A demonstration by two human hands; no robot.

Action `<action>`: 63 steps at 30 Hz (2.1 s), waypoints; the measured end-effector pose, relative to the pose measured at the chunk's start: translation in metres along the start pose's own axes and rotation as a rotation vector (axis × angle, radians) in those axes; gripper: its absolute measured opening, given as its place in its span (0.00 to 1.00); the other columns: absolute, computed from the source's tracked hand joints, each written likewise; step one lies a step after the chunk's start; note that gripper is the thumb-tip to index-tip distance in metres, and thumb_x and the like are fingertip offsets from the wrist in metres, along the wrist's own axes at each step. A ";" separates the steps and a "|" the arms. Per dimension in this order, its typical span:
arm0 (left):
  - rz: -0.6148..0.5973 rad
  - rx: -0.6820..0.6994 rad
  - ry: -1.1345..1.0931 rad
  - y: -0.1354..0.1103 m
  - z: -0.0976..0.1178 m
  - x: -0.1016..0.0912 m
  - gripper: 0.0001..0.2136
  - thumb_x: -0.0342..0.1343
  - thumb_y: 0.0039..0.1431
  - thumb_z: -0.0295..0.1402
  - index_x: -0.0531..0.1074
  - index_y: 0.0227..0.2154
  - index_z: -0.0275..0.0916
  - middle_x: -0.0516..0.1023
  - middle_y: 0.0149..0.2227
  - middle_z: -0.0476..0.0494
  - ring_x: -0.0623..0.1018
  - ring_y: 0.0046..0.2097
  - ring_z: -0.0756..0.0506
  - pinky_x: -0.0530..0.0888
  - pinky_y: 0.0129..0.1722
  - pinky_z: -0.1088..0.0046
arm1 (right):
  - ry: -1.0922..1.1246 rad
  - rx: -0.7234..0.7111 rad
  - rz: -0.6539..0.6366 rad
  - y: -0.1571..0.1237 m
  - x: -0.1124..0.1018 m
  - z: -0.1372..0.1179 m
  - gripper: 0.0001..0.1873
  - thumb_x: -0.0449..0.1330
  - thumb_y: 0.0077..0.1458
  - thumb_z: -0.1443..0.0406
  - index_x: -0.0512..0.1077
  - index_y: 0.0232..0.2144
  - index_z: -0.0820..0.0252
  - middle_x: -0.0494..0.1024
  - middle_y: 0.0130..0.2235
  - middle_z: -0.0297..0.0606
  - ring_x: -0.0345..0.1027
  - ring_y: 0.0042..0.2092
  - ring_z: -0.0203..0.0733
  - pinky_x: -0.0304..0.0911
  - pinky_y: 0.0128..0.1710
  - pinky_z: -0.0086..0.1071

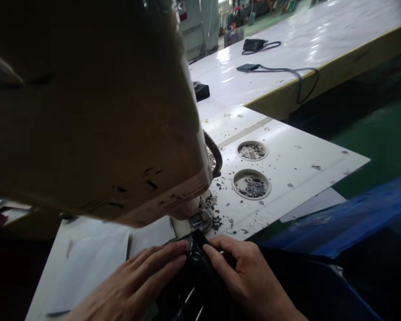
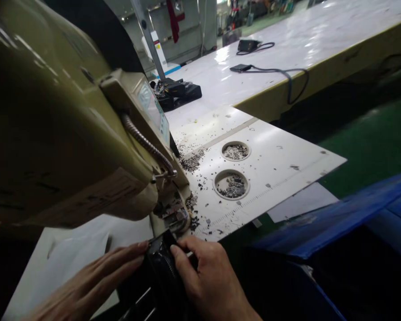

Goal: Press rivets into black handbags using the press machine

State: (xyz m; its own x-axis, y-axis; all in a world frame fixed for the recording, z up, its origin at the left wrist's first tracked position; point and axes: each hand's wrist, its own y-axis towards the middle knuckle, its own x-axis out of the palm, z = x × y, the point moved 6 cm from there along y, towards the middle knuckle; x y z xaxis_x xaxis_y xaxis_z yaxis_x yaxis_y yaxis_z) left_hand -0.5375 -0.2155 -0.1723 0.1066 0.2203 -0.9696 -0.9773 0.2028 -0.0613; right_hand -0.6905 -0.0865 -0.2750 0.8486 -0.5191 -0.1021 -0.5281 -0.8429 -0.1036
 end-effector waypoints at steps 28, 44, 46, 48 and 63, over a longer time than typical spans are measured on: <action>-0.063 -0.361 -0.460 0.000 0.046 -0.021 0.11 0.57 0.67 0.31 0.74 0.50 0.49 0.76 0.49 0.49 0.78 0.49 0.49 0.75 0.49 0.74 | -0.443 -0.309 0.034 -0.057 0.016 -0.044 0.16 0.50 0.73 0.60 0.77 0.38 0.56 0.81 0.32 0.36 0.77 0.32 0.41 0.66 0.33 0.32; 0.104 -0.339 -0.421 -0.024 0.074 -0.028 0.06 0.63 0.65 0.27 0.80 0.43 0.42 0.79 0.45 0.46 0.80 0.46 0.50 0.77 0.46 0.77 | -0.551 -0.526 0.132 -0.091 0.026 -0.060 0.12 0.50 0.74 0.63 0.74 0.47 0.57 0.81 0.37 0.34 0.77 0.33 0.42 0.68 0.35 0.35; 0.175 -0.162 -0.345 -0.028 0.083 -0.027 0.11 0.60 0.67 0.25 0.78 0.50 0.40 0.80 0.47 0.42 0.80 0.49 0.47 0.78 0.49 0.74 | -0.537 -0.529 0.138 -0.093 0.024 -0.060 0.13 0.50 0.74 0.63 0.75 0.46 0.57 0.81 0.38 0.34 0.77 0.32 0.41 0.68 0.36 0.34; 0.230 -0.024 -0.234 -0.031 0.093 -0.025 0.14 0.56 0.69 0.23 0.76 0.54 0.38 0.81 0.48 0.39 0.79 0.53 0.45 0.79 0.52 0.70 | -0.515 -0.533 0.127 -0.095 0.024 -0.059 0.13 0.50 0.74 0.63 0.75 0.45 0.58 0.81 0.38 0.35 0.78 0.33 0.41 0.68 0.37 0.34; 0.092 0.056 0.036 -0.027 0.059 0.015 0.53 0.69 0.56 0.50 0.41 0.74 0.41 0.59 0.72 0.31 0.59 0.71 0.30 0.69 0.66 0.45 | -0.043 -0.159 0.002 -0.049 0.001 -0.020 0.16 0.57 0.69 0.55 0.80 0.39 0.55 0.83 0.36 0.32 0.76 0.39 0.41 0.65 0.39 0.30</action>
State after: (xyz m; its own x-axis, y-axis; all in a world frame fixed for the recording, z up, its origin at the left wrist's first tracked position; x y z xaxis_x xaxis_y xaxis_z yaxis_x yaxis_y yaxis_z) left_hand -0.4986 -0.1614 -0.1712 0.0088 0.2059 -0.9785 -0.9709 0.2360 0.0409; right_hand -0.6629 -0.0487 -0.2505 0.8435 -0.5173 -0.1448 -0.5153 -0.8553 0.0537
